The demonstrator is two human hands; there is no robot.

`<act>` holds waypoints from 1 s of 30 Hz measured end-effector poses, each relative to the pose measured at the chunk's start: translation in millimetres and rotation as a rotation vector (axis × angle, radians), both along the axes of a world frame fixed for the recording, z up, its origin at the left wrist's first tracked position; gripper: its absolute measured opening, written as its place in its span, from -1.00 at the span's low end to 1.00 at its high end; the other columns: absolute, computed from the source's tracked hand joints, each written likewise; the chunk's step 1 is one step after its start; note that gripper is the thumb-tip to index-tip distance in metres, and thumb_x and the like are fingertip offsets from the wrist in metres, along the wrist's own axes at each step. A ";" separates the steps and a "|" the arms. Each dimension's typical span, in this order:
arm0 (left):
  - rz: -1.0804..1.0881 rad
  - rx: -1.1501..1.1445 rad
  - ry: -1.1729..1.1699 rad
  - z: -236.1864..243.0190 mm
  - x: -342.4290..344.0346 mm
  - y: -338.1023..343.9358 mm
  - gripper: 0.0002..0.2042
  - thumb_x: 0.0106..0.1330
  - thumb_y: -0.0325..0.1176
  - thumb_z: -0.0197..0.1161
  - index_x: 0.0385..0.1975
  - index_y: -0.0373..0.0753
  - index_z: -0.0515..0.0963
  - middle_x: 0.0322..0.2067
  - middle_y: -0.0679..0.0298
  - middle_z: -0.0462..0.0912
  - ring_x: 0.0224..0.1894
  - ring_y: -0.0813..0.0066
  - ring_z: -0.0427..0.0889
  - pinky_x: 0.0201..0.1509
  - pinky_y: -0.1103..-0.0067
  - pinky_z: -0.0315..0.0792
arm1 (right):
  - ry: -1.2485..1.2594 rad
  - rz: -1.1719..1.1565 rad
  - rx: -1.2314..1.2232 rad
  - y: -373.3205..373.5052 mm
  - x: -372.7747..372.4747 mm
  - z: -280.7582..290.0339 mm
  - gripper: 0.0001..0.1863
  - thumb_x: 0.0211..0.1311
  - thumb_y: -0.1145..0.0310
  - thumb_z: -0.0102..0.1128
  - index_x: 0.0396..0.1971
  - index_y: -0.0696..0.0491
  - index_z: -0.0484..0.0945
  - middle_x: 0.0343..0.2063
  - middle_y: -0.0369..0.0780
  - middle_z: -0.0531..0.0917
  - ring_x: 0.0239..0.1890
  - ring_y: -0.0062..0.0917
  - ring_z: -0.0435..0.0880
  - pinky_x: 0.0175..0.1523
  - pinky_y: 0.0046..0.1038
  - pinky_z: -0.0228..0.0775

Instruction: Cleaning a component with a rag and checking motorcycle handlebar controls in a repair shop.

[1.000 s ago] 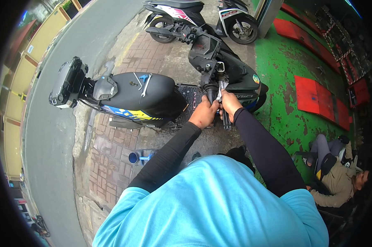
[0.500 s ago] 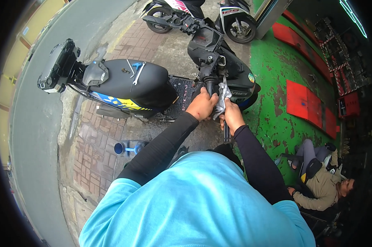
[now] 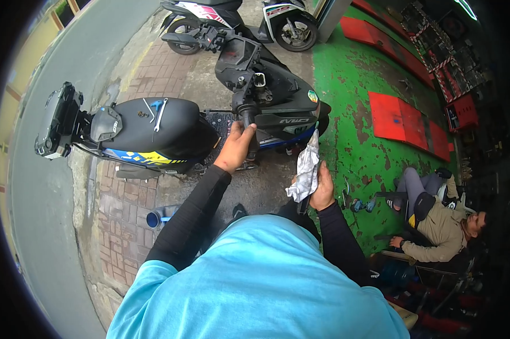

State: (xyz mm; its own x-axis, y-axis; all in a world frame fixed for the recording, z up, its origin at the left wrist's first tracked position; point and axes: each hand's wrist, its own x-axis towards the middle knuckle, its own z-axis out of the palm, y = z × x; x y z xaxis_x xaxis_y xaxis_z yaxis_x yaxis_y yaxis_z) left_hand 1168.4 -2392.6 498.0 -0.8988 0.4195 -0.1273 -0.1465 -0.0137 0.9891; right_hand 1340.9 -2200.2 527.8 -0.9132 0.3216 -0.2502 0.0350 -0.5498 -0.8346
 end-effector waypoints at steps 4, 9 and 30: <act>0.019 -0.152 -0.085 52.6 19.6 -4.2 -0.46 0.44 0.03 0.02 0.17 -0.33 0.25 -0.03 0.14 0.50 -0.02 0.43 0.47 -0.14 0.52 0.43 | 0.241 0.300 -0.135 13.3 19.9 9.2 -0.40 0.28 -0.28 0.04 -0.23 0.06 0.48 -0.55 -0.19 0.52 -0.53 -0.44 0.54 -0.42 -0.36 0.40; 0.260 -0.245 0.473 49.3 43.6 -11.0 -0.59 0.39 -0.26 0.17 0.14 -0.31 0.31 0.06 0.11 0.37 0.13 0.33 0.38 0.18 0.47 0.32 | 0.465 0.745 -0.420 10.7 14.7 40.9 -0.48 0.17 -0.08 0.25 -0.60 0.09 0.34 -0.73 -0.15 0.42 -0.70 -0.43 0.39 -0.57 -0.42 0.22; -0.291 0.342 -0.020 135.9 92.3 25.9 -0.76 0.50 -0.31 0.08 -0.08 -0.37 0.54 -0.27 0.39 0.62 -0.22 0.75 0.49 -0.12 0.68 0.42 | 0.067 0.287 0.322 -2.1 32.6 74.0 -0.60 0.41 0.23 0.10 0.09 0.17 0.36 -0.44 -0.19 0.59 -0.71 -0.58 0.51 -0.66 -0.61 0.35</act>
